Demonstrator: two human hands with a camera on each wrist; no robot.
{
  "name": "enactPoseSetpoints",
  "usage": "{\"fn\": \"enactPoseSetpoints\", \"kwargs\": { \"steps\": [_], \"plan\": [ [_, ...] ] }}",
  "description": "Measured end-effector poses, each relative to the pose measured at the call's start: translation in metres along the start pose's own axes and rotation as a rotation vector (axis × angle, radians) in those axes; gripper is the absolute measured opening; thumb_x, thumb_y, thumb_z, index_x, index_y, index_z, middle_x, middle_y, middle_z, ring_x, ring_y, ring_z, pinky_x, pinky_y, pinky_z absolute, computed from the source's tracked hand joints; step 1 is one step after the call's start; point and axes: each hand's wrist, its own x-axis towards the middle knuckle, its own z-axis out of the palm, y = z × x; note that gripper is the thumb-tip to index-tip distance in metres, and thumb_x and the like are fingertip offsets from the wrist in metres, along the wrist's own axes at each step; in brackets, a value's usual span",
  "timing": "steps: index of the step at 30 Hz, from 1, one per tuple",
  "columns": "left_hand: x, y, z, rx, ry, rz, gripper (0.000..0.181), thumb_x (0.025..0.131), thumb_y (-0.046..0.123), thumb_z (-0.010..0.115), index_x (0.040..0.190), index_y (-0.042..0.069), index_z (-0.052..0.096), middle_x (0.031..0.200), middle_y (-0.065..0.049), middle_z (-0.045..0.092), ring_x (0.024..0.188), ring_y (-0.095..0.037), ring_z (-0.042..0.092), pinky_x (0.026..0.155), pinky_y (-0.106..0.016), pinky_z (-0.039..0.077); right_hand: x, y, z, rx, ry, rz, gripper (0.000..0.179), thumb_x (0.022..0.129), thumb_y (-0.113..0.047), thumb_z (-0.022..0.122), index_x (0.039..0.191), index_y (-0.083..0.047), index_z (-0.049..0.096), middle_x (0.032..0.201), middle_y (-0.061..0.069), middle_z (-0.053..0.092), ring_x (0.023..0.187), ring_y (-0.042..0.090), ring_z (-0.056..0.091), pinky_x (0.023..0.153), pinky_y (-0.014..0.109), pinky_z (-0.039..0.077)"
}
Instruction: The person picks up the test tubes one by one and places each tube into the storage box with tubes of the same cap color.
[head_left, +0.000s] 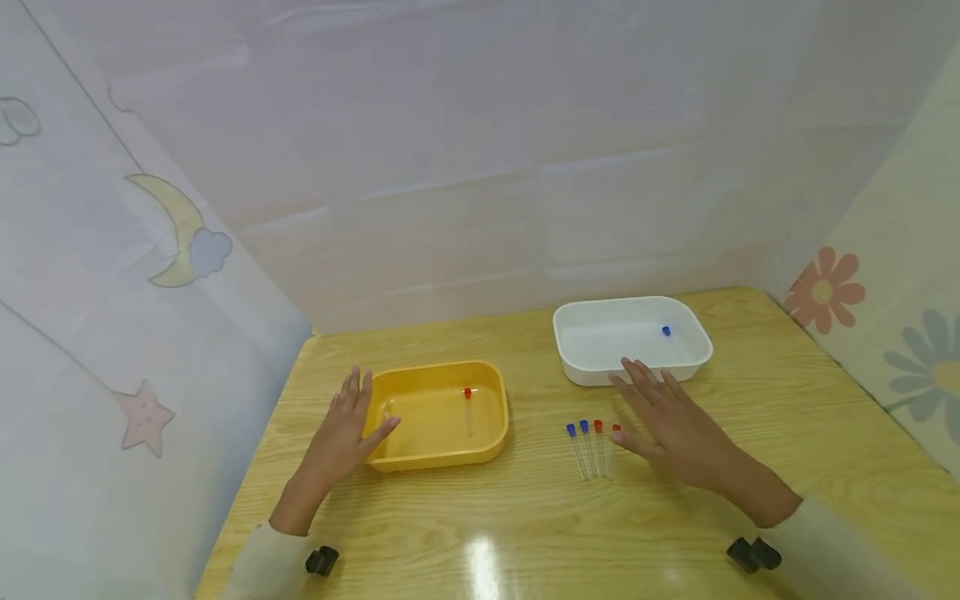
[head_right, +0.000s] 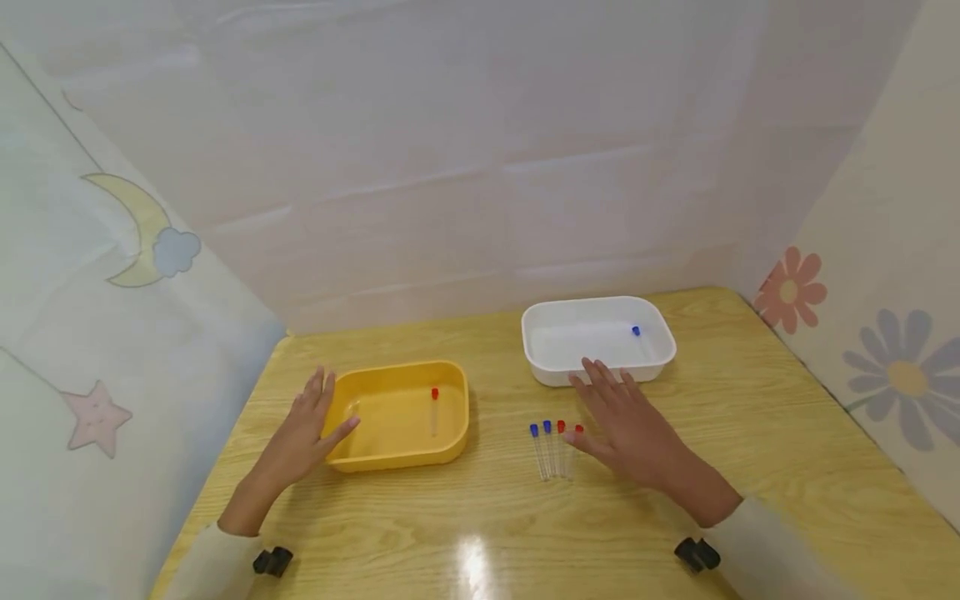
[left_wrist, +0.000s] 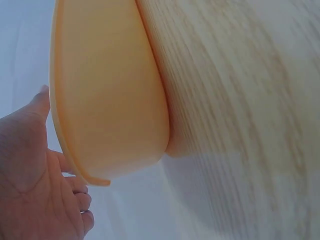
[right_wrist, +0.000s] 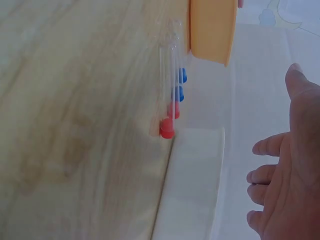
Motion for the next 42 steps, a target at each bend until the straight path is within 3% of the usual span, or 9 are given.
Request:
{"fn": "enactPoseSetpoints", "kwargs": {
  "steps": [8,11,18,26,32,42],
  "plan": [
    [-0.001,-0.004,0.006,-0.024,-0.018,-0.001,0.096,0.103,0.052,0.053,0.161,0.001,-0.004,0.168,-0.017,-0.011,0.155,-0.038,-0.004,0.120,-0.062,0.009,-0.009,-0.011,0.004,0.112,-0.029,0.034,0.085,0.100,-0.049,0.061,0.163,-0.010,0.021,0.169,0.016,0.013,0.150,0.045,0.021,0.126,0.039,0.004],
    [-0.003,-0.005,0.008,-0.031,-0.015,0.001,0.097,0.103,0.051,0.054,0.161,-0.001,-0.004,0.168,-0.018,-0.010,0.155,-0.039,-0.003,0.120,-0.063,0.009,-0.011,-0.014,0.006,0.136,-0.060,0.047,0.091,0.098,-0.053,0.061,0.165,-0.015,0.014,0.169,0.017,0.013,0.150,0.045,0.023,0.126,0.040,0.007],
    [-0.007,-0.006,0.011,-0.056,-0.023,0.006,0.097,0.103,0.051,0.053,0.160,-0.002,-0.005,0.167,-0.018,-0.011,0.154,-0.039,-0.004,0.120,-0.063,0.009,-0.010,-0.018,0.011,0.154,-0.102,0.042,0.098,0.094,-0.060,0.062,0.165,-0.013,0.013,0.167,0.018,0.018,0.147,0.045,0.028,0.113,0.063,0.031],
    [-0.011,-0.007,0.012,-0.075,-0.032,-0.016,0.097,0.104,0.052,0.052,0.160,-0.001,-0.006,0.167,-0.017,-0.013,0.155,-0.038,-0.006,0.121,-0.061,0.008,-0.010,-0.015,0.017,0.148,-0.176,0.046,0.105,0.089,-0.066,0.064,0.164,-0.009,0.017,0.167,0.016,0.019,0.150,0.038,0.028,0.117,0.055,0.027],
    [-0.012,-0.007,0.014,-0.093,-0.040,-0.025,0.096,0.104,0.051,0.052,0.160,-0.002,-0.005,0.167,-0.018,-0.014,0.154,-0.039,-0.006,0.120,-0.063,0.008,-0.010,-0.013,0.020,0.145,-0.205,0.030,0.109,0.085,-0.069,0.066,0.159,0.000,0.026,0.163,0.024,0.026,0.146,0.041,0.034,0.115,0.058,0.029],
    [-0.015,-0.009,0.013,-0.084,-0.047,-0.031,0.094,0.104,0.051,0.051,0.159,-0.008,0.001,0.167,-0.020,-0.010,0.154,-0.041,-0.006,0.120,-0.064,0.008,-0.010,-0.010,0.022,0.172,-0.248,0.036,0.113,0.083,-0.068,0.070,0.158,0.004,0.025,0.162,0.025,0.028,0.145,0.044,0.034,0.111,0.058,0.037]
  ]
}}
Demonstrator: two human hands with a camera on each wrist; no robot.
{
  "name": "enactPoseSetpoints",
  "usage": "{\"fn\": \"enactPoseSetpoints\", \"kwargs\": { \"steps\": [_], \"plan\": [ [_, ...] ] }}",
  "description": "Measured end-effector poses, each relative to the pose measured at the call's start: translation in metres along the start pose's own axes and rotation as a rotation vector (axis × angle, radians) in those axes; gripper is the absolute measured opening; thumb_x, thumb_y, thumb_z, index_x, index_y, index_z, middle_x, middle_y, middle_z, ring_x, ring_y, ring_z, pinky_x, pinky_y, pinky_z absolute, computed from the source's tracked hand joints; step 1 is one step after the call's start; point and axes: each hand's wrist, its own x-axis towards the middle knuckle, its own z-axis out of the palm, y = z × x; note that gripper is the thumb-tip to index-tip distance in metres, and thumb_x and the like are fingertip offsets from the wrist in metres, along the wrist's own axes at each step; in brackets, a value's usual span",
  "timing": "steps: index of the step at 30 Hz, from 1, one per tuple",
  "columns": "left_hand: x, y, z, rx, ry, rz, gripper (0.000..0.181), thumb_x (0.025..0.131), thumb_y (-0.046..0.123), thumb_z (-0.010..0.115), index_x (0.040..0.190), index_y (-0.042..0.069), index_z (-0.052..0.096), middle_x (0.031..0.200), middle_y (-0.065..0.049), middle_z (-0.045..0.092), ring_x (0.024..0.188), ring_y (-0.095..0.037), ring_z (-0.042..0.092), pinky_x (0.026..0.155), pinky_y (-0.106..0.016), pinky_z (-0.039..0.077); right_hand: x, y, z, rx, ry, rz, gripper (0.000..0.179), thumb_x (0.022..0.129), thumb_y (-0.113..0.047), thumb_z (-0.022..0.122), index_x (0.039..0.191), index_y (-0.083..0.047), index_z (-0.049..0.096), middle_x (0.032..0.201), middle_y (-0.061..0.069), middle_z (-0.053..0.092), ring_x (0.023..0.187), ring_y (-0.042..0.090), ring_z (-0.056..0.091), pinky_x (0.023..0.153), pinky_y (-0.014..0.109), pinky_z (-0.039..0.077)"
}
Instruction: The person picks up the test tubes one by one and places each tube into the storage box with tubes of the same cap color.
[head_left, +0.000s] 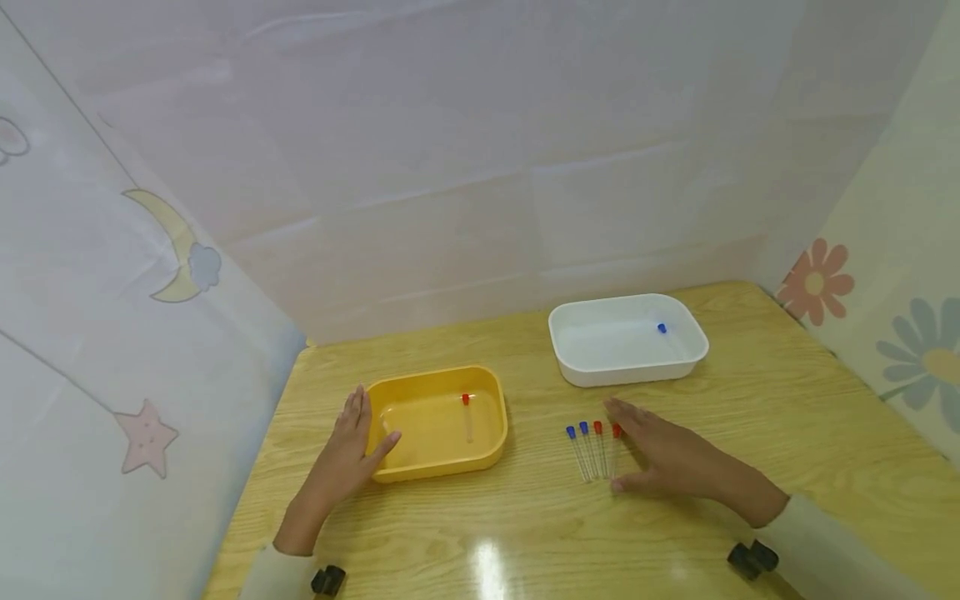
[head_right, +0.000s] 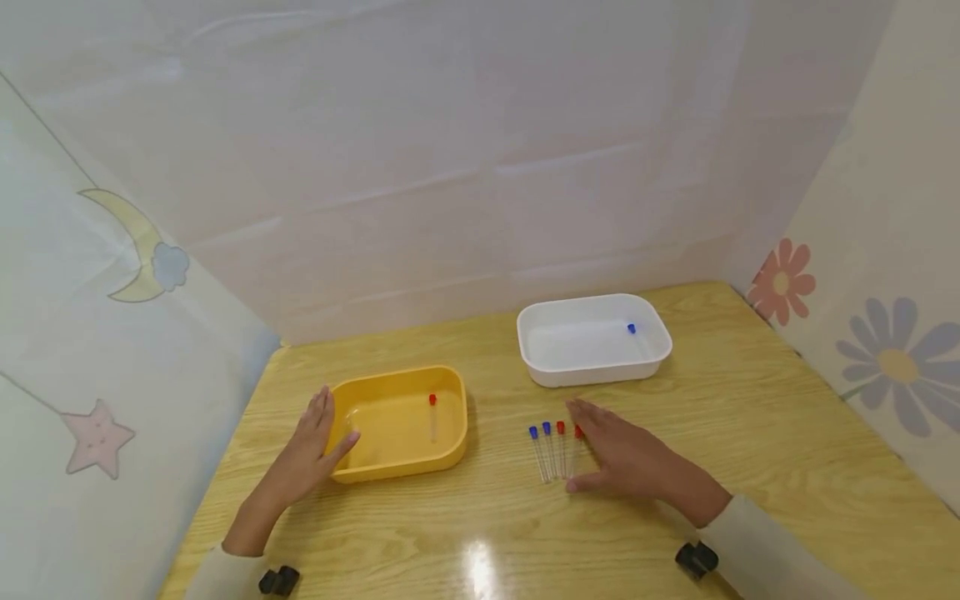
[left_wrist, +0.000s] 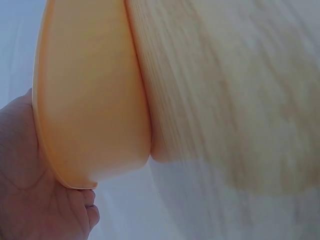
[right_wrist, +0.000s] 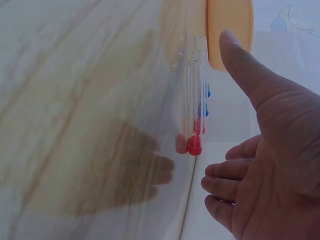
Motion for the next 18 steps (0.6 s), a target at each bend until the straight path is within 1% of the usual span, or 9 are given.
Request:
{"fn": "enactPoseSetpoints", "kwargs": {
  "steps": [7,13,18],
  "plan": [
    [-0.0017,-0.0035,0.0018,0.001,-0.025,-0.027,0.096,0.104,0.054,0.050,0.160,-0.005,-0.002,0.167,-0.017,-0.013,0.154,-0.037,-0.009,0.121,-0.061,0.005,0.0023,-0.0012,0.0018,-0.004,-0.012,0.002,0.111,0.082,-0.063,0.075,0.156,0.006,0.029,0.162,0.026,0.028,0.144,0.046,0.036,0.109,0.059,0.039],
    [-0.0014,-0.0026,0.0023,0.002,-0.021,-0.020,0.097,0.103,0.054,0.051,0.159,-0.006,0.000,0.167,-0.017,-0.012,0.154,-0.037,-0.009,0.121,-0.062,0.005,0.0012,-0.0009,0.0016,-0.006,-0.032,0.030,0.112,0.082,-0.067,0.072,0.155,0.009,0.031,0.161,0.028,0.027,0.144,0.047,0.035,0.109,0.059,0.038],
    [-0.0004,-0.0006,0.0004,-0.007,-0.014,-0.012,0.099,0.102,0.055,0.053,0.160,-0.005,-0.002,0.167,-0.016,-0.014,0.154,-0.036,-0.010,0.121,-0.062,0.005,0.0013,0.0011,0.0026,-0.005,-0.032,0.045,0.111,0.084,-0.069,0.068,0.153,0.010,0.032,0.160,0.029,0.029,0.144,0.046,0.036,0.110,0.059,0.038]
  ]
}}
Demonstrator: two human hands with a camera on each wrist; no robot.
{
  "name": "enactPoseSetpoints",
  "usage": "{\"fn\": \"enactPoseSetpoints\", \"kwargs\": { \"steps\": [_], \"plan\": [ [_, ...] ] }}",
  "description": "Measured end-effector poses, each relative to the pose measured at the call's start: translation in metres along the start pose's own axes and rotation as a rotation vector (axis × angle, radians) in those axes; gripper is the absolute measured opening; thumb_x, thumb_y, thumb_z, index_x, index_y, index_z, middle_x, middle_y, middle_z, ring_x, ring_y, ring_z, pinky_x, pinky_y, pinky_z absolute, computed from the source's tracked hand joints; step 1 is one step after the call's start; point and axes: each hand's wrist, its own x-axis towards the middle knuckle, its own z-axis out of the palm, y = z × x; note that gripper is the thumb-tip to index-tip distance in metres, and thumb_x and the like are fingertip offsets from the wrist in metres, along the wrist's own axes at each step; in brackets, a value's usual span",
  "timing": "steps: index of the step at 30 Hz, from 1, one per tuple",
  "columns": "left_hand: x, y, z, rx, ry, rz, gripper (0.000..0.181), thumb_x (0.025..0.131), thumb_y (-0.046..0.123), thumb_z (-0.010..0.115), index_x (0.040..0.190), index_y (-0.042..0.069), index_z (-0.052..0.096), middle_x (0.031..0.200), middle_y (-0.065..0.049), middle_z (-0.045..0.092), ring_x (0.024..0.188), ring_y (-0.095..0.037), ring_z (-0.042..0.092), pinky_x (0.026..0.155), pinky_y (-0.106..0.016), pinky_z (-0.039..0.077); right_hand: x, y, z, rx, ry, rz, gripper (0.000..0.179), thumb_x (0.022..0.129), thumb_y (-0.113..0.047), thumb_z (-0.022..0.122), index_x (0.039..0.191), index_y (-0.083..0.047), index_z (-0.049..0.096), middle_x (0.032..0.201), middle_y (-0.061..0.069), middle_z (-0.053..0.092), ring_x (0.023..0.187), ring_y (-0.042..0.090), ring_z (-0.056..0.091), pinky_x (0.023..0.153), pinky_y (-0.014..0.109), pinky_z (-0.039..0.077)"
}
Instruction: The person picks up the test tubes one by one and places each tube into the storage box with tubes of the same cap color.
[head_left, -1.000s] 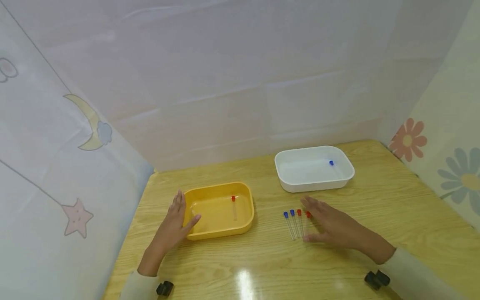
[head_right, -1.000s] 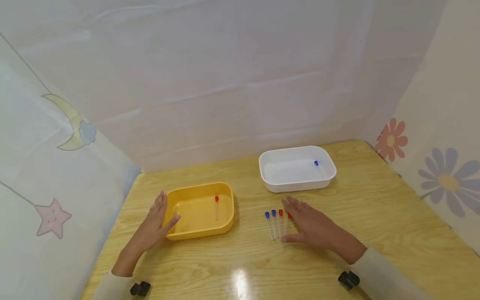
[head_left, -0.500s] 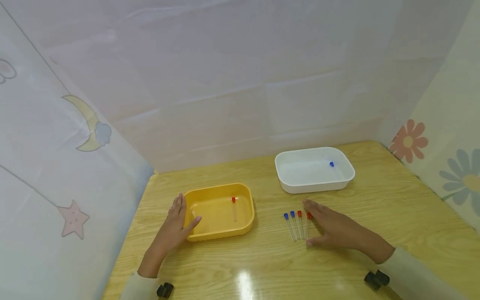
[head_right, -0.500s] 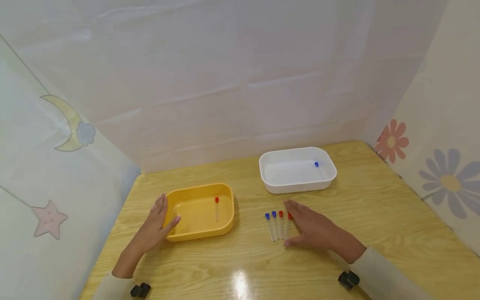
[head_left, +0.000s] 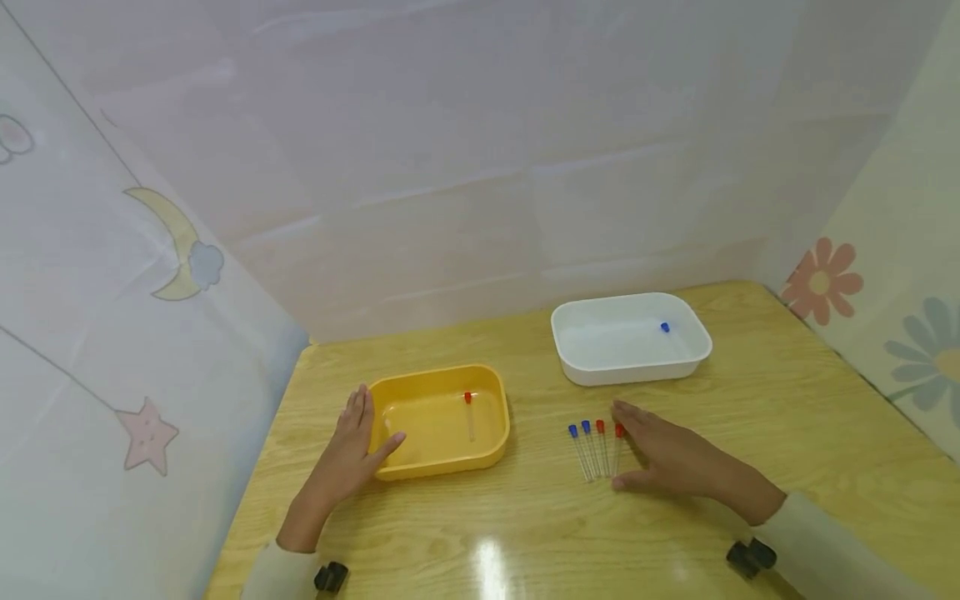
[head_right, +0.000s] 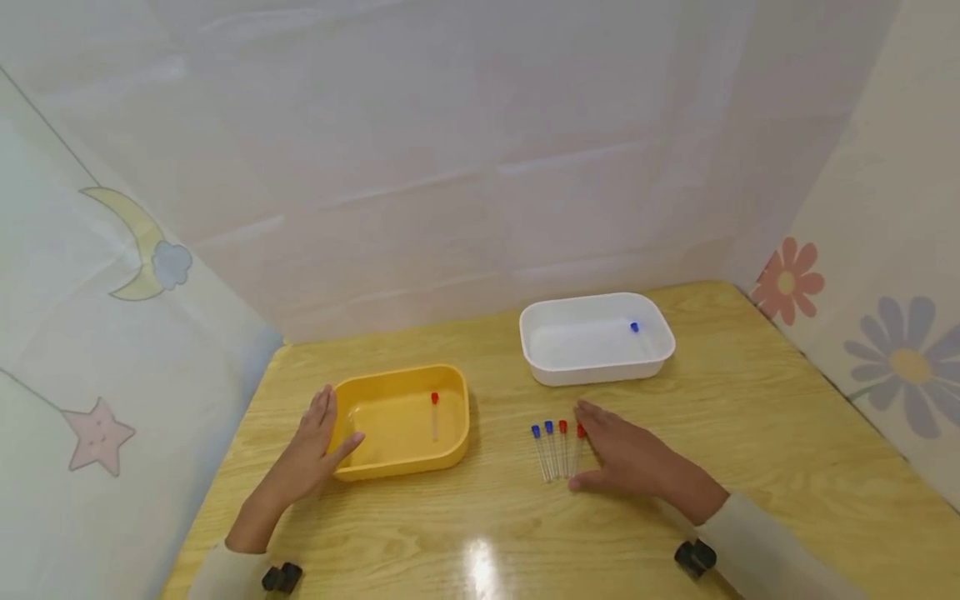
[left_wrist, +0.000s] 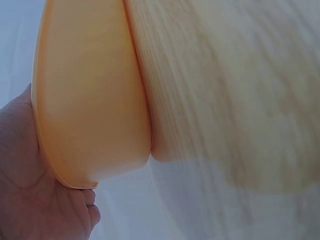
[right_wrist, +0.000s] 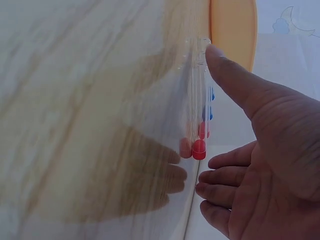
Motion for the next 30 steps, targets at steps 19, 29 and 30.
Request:
{"fn": "enactPoseSetpoints", "kwargs": {
  "steps": [19,29,30],
  "plan": [
    [-0.0062,0.0012,0.0011,-0.002,-0.008,-0.022,0.102,0.101,0.056,0.055,0.160,-0.004,-0.002,0.167,-0.014,-0.016,0.154,-0.034,-0.013,0.121,-0.062,0.004,-0.0010,-0.0017,0.0035,0.019,-0.019,0.052,0.111,0.083,-0.067,0.072,0.152,0.012,0.034,0.157,0.030,0.035,0.139,0.048,0.041,0.108,0.060,0.040],
    [-0.0074,0.0017,-0.0003,-0.015,-0.018,-0.026,0.102,0.101,0.056,0.054,0.160,-0.001,-0.006,0.167,-0.012,-0.018,0.154,-0.032,-0.015,0.121,-0.060,0.002,-0.0012,-0.0028,0.0080,-0.005,0.026,0.049,0.112,0.083,-0.068,0.070,0.149,0.015,0.034,0.152,0.035,0.038,0.136,0.049,0.044,0.105,0.059,0.043],
    [-0.0081,0.0015,-0.0005,-0.015,-0.016,-0.027,0.102,0.101,0.056,0.054,0.160,-0.001,-0.005,0.167,-0.012,-0.018,0.154,-0.032,-0.015,0.121,-0.060,0.002,-0.0004,-0.0032,0.0084,-0.004,0.029,0.054,0.112,0.083,-0.068,0.071,0.149,0.015,0.034,0.152,0.035,0.038,0.136,0.049,0.044,0.105,0.059,0.044]
  ]
}}
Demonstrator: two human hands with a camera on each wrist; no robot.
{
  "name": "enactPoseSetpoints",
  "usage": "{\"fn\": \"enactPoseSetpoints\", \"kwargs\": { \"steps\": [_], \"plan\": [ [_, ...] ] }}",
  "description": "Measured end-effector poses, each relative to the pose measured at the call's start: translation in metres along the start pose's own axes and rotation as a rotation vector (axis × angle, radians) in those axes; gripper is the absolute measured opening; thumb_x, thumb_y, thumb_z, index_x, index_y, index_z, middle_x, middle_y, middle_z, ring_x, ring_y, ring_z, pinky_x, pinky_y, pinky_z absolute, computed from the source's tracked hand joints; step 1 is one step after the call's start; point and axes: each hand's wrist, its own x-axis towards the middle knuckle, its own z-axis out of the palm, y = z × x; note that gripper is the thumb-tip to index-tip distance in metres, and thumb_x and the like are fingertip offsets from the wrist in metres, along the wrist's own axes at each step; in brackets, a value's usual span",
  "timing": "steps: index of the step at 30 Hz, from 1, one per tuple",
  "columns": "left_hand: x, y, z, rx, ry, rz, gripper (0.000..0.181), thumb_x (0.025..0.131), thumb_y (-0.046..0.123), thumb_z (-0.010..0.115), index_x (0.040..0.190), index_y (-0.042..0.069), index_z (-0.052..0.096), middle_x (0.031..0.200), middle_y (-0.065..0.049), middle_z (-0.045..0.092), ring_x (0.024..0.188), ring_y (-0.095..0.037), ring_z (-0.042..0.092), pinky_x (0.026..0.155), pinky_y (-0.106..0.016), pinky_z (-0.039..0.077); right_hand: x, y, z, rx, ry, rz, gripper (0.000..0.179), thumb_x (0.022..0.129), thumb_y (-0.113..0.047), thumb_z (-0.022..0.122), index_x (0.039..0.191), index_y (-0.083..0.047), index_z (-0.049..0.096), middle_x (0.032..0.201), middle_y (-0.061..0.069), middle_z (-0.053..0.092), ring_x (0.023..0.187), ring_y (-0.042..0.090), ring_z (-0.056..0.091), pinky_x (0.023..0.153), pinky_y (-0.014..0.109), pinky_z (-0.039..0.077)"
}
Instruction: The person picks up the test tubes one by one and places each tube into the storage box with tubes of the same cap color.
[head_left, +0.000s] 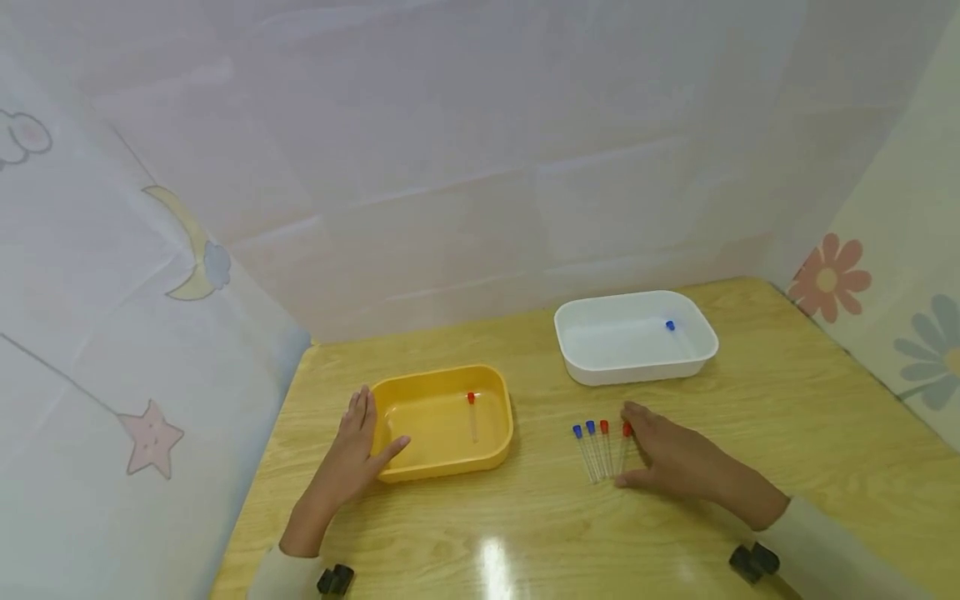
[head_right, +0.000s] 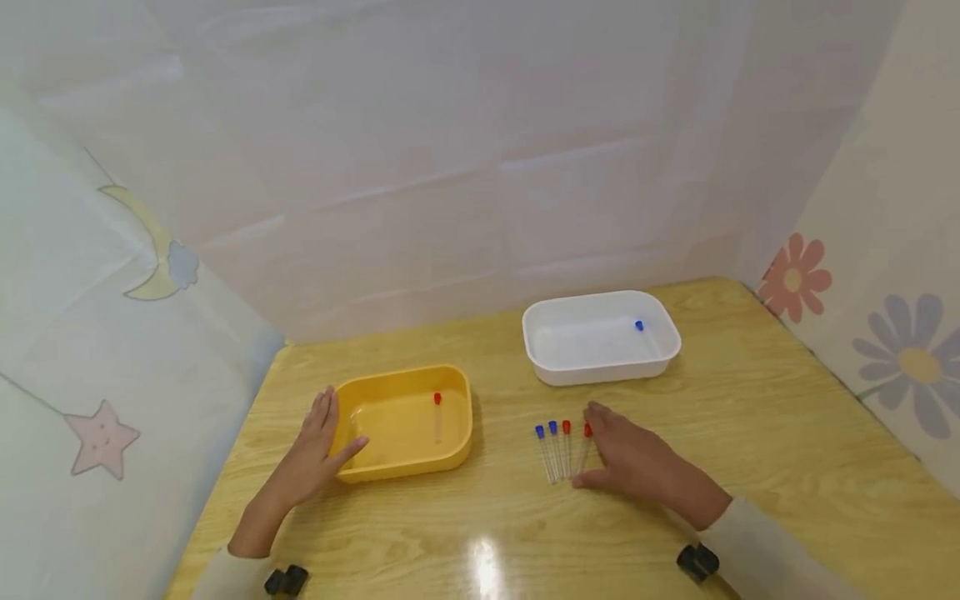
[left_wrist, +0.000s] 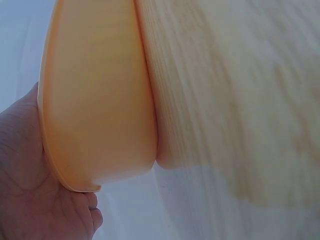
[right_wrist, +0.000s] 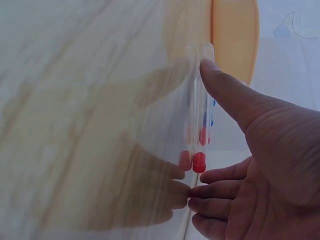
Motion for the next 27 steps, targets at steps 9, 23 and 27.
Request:
{"fn": "enactPoseSetpoints", "kwargs": {
  "steps": [9,23,27],
  "plan": [
    [0.0013,-0.0022,0.0011,-0.007,0.007,0.005,0.102,0.101,0.056,0.055,0.160,-0.002,-0.005,0.167,-0.011,-0.018,0.154,-0.031,-0.016,0.122,-0.059,0.001,0.0040,-0.0033,-0.0006,-0.012,-0.015,0.048,0.111,0.083,-0.068,0.070,0.148,0.015,0.035,0.153,0.035,0.038,0.138,0.050,0.043,0.106,0.060,0.041],
    [0.0008,0.0016,0.0024,0.007,0.012,0.003,0.101,0.101,0.056,0.054,0.160,-0.003,-0.003,0.167,-0.013,-0.017,0.154,-0.032,-0.016,0.121,-0.061,0.003,0.0010,-0.0079,0.0036,-0.071,0.064,0.038,0.105,0.080,-0.065,0.075,0.140,0.015,0.043,0.146,0.037,0.043,0.132,0.051,0.048,0.102,0.060,0.045],
    [0.0003,0.0030,0.0014,0.009,0.017,0.010,0.101,0.101,0.055,0.055,0.160,-0.005,-0.002,0.167,-0.016,-0.015,0.154,-0.035,-0.013,0.121,-0.062,0.004,0.0010,-0.0097,0.0036,-0.054,0.033,0.064,0.104,0.081,-0.065,0.074,0.139,0.016,0.045,0.148,0.039,0.040,0.133,0.053,0.046,0.100,0.061,0.046]
  ]
}}
